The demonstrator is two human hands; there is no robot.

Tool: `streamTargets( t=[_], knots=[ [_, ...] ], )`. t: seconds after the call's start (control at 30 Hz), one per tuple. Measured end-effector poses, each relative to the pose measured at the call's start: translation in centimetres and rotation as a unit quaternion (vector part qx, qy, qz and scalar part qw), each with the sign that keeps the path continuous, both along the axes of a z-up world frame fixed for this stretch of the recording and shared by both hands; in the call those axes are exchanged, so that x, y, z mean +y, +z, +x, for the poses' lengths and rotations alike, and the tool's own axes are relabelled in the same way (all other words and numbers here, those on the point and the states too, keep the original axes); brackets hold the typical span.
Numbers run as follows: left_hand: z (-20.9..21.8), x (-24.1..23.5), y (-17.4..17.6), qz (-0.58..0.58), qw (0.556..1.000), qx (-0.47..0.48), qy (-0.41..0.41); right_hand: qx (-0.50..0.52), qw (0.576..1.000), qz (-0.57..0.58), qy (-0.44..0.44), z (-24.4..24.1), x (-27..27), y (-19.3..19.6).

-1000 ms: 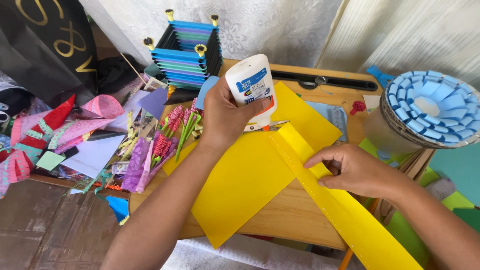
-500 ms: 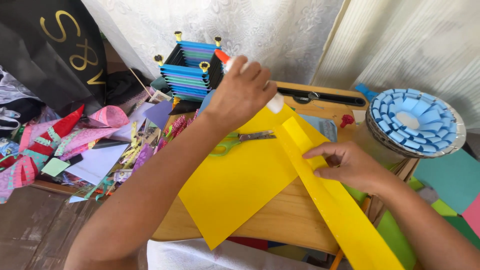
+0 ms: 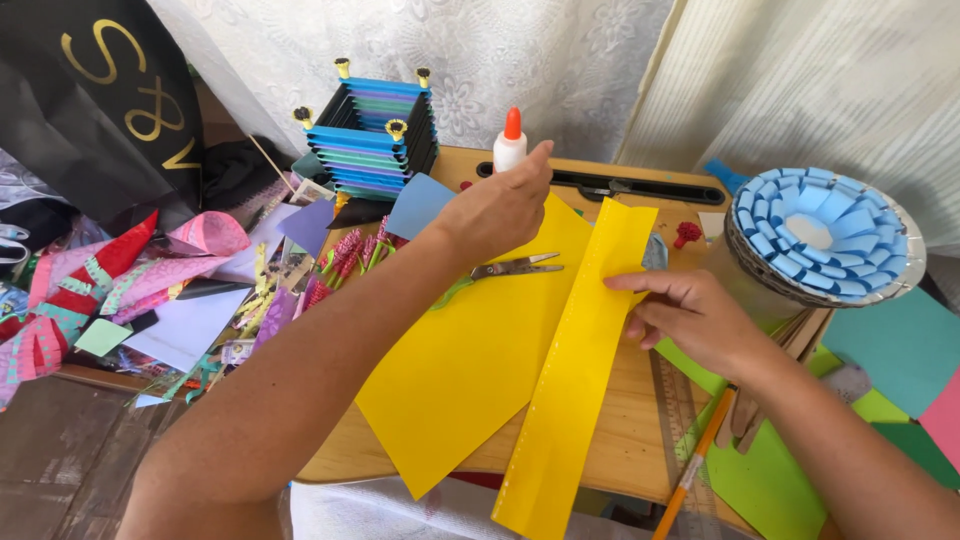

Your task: Cutting a strip of yellow paper, folding it, and applying glue to the edge to create a craft item.

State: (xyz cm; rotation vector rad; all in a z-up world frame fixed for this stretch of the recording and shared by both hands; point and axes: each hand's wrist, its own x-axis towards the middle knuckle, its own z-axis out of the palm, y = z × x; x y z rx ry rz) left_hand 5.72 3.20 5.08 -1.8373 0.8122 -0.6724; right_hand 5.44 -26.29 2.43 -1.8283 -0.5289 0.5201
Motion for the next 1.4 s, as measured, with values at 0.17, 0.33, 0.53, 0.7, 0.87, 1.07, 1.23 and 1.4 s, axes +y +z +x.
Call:
streamTargets(
  t=[0.17,0.33,0.53,0.7,0.87,1.07,1.23,1.4],
  knots=[
    [-0.3,-0.4,-0.2,0.018,1.000,-0.021,-0.012,-0.024,0.999,-0.022,-0.006,-0.2,0.3,0.0],
    [-4.0,-1.5,2.0,-0.010,1.000,-0.020,0.004,-0.114,0.993,-0.035,-0.019,-1.0,0.6,0.8],
    [-13.4,-2.6,8.6,-0.366,0.926,0.005,-0.090,-0.362,0.929,-0.082,-0.007,-2.2,0.6,1.0],
    [-19.7,-1.8,7.3,-0.514,0.858,0.012,-0.024,-0.569,0.792,-0.221,0.016,-4.7,-0.8,1.1],
    [-21.5,-1.3,-1.4,-0.582,0.802,0.119,0.057,-0.612,0.706,-0.351,0.056,-7.7,-4.1,-0.6],
    [-22.0,-2.3,-3.4,-0.646,0.753,0.089,0.087,-0.549,0.646,-0.519,0.115,-8.0,-8.7,-2.0],
    [-21.4,-2.1,-3.2,-0.630,0.771,0.074,0.057,-0.507,0.690,-0.493,0.156,-6.9,-9.9,-2.0],
    [-20.6,-1.1,-3.8,-0.608,0.784,0.111,0.051,-0.536,0.693,-0.454,0.165,-7.4,-6.2,-0.6]
  ],
)
